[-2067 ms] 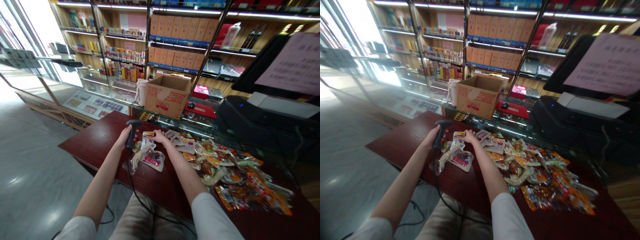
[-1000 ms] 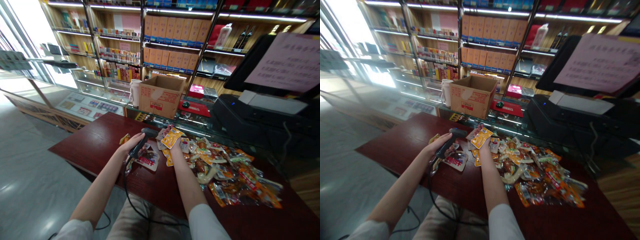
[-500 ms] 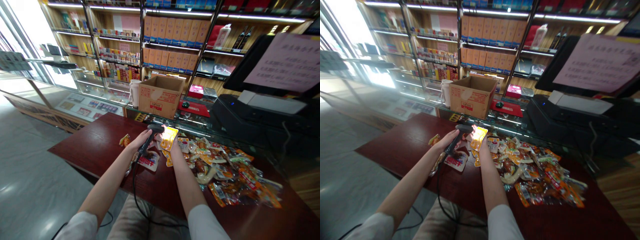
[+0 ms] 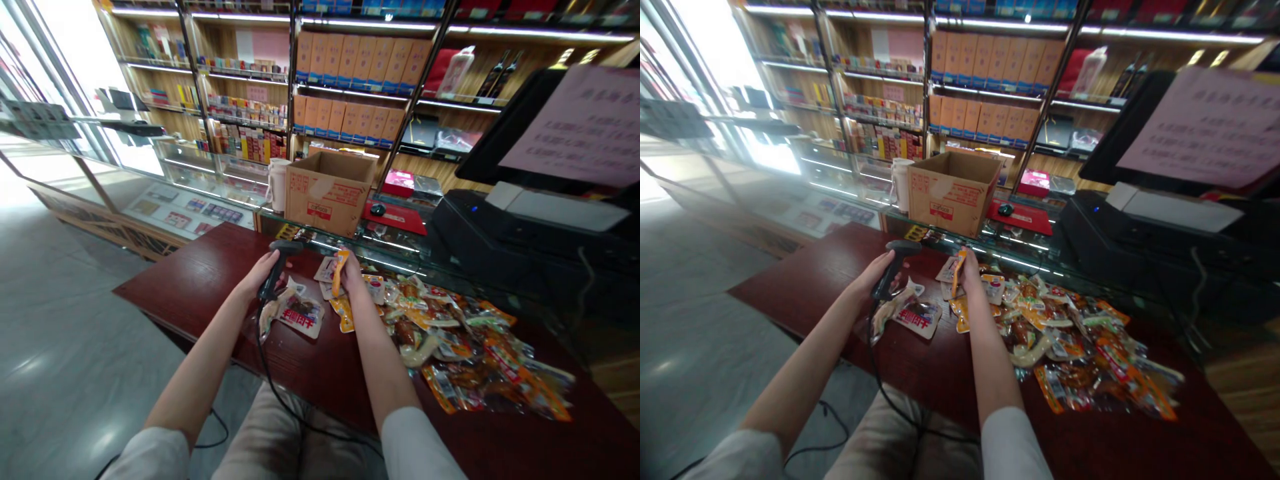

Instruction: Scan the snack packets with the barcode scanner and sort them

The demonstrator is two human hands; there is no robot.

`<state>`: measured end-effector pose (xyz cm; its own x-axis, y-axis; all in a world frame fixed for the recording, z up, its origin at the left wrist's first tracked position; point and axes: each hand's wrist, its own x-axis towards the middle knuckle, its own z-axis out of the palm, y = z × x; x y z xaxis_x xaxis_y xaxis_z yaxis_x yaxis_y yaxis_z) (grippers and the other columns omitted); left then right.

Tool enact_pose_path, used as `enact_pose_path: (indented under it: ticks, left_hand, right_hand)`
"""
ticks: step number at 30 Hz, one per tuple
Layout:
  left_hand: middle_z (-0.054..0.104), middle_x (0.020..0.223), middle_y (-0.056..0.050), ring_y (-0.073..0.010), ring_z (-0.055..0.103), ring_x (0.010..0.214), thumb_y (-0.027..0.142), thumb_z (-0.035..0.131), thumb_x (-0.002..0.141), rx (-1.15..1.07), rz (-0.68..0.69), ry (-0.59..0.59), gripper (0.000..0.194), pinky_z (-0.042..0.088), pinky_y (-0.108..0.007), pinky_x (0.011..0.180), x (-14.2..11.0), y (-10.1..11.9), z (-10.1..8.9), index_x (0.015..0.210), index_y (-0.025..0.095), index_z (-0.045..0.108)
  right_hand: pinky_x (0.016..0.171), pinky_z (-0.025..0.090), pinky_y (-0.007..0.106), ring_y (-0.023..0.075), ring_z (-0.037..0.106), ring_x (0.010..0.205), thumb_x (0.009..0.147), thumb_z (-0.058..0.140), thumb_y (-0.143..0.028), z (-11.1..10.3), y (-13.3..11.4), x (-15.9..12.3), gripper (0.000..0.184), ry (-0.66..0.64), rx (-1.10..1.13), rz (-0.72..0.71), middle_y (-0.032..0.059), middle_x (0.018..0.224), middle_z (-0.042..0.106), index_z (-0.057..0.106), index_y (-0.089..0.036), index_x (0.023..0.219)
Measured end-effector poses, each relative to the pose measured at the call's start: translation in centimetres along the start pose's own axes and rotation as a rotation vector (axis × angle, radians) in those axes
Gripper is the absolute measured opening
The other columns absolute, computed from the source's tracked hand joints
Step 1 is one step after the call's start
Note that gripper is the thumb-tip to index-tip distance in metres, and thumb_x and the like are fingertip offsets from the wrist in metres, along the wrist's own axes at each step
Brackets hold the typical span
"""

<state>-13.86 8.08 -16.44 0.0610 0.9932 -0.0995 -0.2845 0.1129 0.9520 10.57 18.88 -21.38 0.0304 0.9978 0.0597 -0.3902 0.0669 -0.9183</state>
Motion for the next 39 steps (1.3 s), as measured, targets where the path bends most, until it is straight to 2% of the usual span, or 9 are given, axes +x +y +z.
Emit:
enact_pose_path:
  ticks: [3,7,12,15,18,23,28,34,39]
  left_hand:
    - [0.06,0.052,-0.001,-0.0113,0.051,0.034,0.052,0.053,0.093,0.018,0.022,0.11,0.042,0.039,-0.019,0.034,-0.4,0.5,-2.3,0.098,0.011,0.059]
    - [0.059,0.049,-0.001,-0.0106,0.051,0.032,0.049,0.05,0.096,0.034,-0.001,0.272,0.041,0.04,-0.019,0.034,-1.2,1.1,-4.5,0.094,0.01,0.061]
    - [0.061,0.052,-0.002,-0.0105,0.051,0.032,0.047,0.052,0.095,-0.029,-0.015,0.375,0.041,0.042,-0.02,0.035,-1.6,0.8,-5.9,0.097,0.007,0.062]
    - [0.068,0.066,-0.005,-0.0094,0.054,0.036,0.039,0.054,0.096,-0.076,0.017,0.404,0.033,0.044,-0.02,0.035,-1.7,0.6,-6.1,0.102,0.007,0.06]
    - [0.07,0.071,-0.006,-0.0088,0.055,0.037,0.036,0.052,0.098,-0.079,0.013,0.391,0.029,0.044,-0.02,0.035,-2.0,0.7,-5.9,0.1,0.008,0.059]
    - [0.068,0.066,-0.005,-0.0093,0.054,0.036,0.041,0.054,0.096,-0.062,-0.001,0.379,0.033,0.044,-0.021,0.034,-2.3,0.8,-5.4,0.097,0.008,0.059]
    - [0.07,0.072,-0.005,-0.0091,0.056,0.039,0.039,0.056,0.096,-0.087,0.02,0.361,0.029,0.045,-0.02,0.034,-2.2,0.9,-4.4,0.097,0.01,0.058]
    - [0.068,0.067,-0.004,-0.0092,0.054,0.037,0.041,0.056,0.095,-0.082,0.013,0.232,0.031,0.043,-0.02,0.035,-2.1,0.7,-2.6,0.096,0.01,0.057]
    - [0.068,0.068,-0.003,-0.0094,0.055,0.038,0.041,0.057,0.095,-0.099,0.045,0.241,0.029,0.042,-0.02,0.035,-1.7,0.0,-1.7,0.095,0.013,0.053]
  right_hand:
    - [0.078,0.051,0.034,0.0176,0.058,0.077,0.072,0.064,-0.029,0.3,-1.0,0.2,0.019,0.165,-0.324,-0.208,-0.0026,0.076,0.058,0.052,-0.024,0.086]
    - [0.099,0.042,0.044,0.0239,0.057,0.096,0.071,0.061,-0.013,0.7,-1.7,-0.6,0.013,0.07,-0.852,-0.297,0.0051,0.089,0.061,0.059,-0.023,0.079]
    - [0.101,0.034,0.048,0.0294,0.056,0.104,0.075,0.073,-0.029,3.7,-0.4,-3.2,0.014,-0.284,-1.048,-0.367,0.007,0.098,0.065,0.071,-0.026,0.088]
    - [0.096,0.035,0.044,0.0291,0.058,0.097,0.065,0.083,-0.046,5.7,0.6,-4.2,0.024,-0.63,-1.198,-0.245,0.0044,0.078,0.066,0.07,-0.025,0.067]
    - [0.089,0.038,0.039,0.0248,0.06,0.087,0.064,0.083,-0.045,6.4,1.0,-4.3,0.031,-0.735,-1.275,-0.146,0.0022,0.067,0.062,0.064,-0.021,0.058]
    - [0.072,0.047,0.03,0.0164,0.058,0.074,0.07,0.076,-0.037,4.9,0.6,-4.0,0.026,-0.65,-0.739,-0.014,-0.0034,0.072,0.058,0.056,-0.021,0.072]
    - [0.067,0.059,0.035,0.0162,0.067,0.072,0.073,0.076,-0.032,2.4,0.0,-4.3,0.032,-0.45,-0.123,0.189,-0.0036,0.084,0.065,0.054,-0.025,0.096]
    - [0.086,0.062,0.037,0.0157,0.073,0.082,0.07,0.074,-0.013,0.6,-0.2,-3.6,0.034,-0.279,0.115,0.117,-0.0016,0.096,0.069,0.062,-0.023,0.1]
    - [0.1,0.056,0.044,0.0176,0.073,0.094,0.069,0.072,-0.007,0.6,0.5,-3.2,0.037,-0.232,0.244,0.048,-0.0045,0.095,0.069,0.062,-0.026,0.099]
